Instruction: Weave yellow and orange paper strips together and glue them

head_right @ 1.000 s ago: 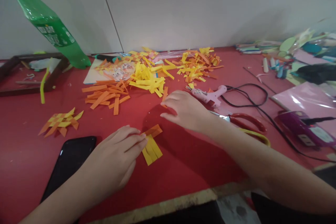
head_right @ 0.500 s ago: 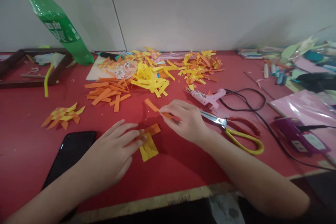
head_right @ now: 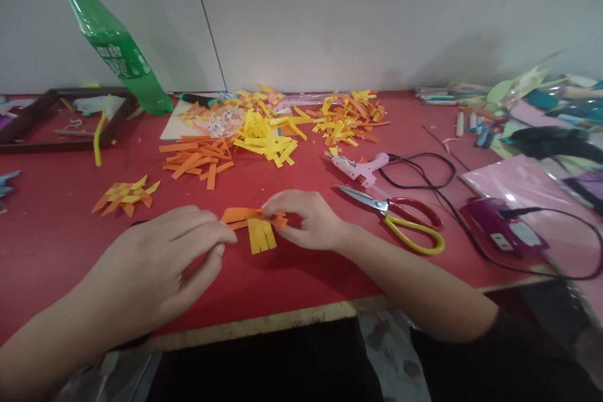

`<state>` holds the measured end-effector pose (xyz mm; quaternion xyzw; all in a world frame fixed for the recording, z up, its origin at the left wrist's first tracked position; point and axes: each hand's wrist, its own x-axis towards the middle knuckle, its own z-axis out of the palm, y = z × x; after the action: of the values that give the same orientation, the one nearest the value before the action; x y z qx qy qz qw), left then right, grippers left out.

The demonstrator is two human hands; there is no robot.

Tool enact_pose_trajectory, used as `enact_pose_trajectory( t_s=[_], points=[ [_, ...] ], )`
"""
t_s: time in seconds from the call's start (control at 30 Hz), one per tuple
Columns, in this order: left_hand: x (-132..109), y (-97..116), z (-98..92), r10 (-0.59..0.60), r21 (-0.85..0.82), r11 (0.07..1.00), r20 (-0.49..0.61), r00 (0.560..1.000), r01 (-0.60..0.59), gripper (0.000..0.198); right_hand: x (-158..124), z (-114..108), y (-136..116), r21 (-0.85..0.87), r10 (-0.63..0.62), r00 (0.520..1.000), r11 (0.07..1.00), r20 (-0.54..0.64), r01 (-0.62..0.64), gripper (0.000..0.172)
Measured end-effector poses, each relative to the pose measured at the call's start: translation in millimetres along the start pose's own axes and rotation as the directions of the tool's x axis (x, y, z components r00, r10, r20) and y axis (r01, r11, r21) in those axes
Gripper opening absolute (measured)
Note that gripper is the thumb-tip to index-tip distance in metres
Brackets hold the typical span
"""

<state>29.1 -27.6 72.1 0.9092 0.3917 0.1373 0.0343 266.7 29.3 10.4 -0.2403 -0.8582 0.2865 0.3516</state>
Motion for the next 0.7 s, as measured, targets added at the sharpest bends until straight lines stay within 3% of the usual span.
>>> enact_pose_trajectory(
  t_s=[0.13,0.3,0.4,0.53,0.63,0.7],
  points=[
    [6.8,-11.8,16.1,-0.082,-0.019,0.997,-0.075,0.994,0.081,0.022,3.5,5.9,2.2,0.009,-0.076,0.988,0.997,0.138,0.075,0.015],
    [9.6,-28.3,38.6,-0.001,0.053,0.999,-0.201,0.980,0.012,0.016,3.5,10.0,5.1,-0.011,-0.102,0.982,0.994,0.162,0.105,0.015],
    [8.8,-32.4,44.3,-0.077,-0.219,0.974,-0.088,0.993,0.056,0.013,3.3,12.0,6.9,-0.026,-0.086,0.985,0.995,0.149,0.091,0.012],
    [9.5,-34.5,51.2,-0.229,-0.572,0.776,0.139,0.963,0.267,0.011,4.1,16.2,10.0,0.047,-0.110,0.984,0.993,0.137,0.105,0.009],
    [10.3,-38.1,54.3,-0.271,-0.666,0.678,0.168,0.948,0.312,0.010,4.1,17.0,11.2,0.007,-0.097,0.991,0.995,0.093,0.097,0.015],
    [9.3,-41.4,54.9,-0.270,-0.641,0.705,0.153,0.951,0.304,0.006,3.6,15.4,10.8,-0.078,-0.033,0.998,0.996,0.050,0.037,0.020]
  ],
)
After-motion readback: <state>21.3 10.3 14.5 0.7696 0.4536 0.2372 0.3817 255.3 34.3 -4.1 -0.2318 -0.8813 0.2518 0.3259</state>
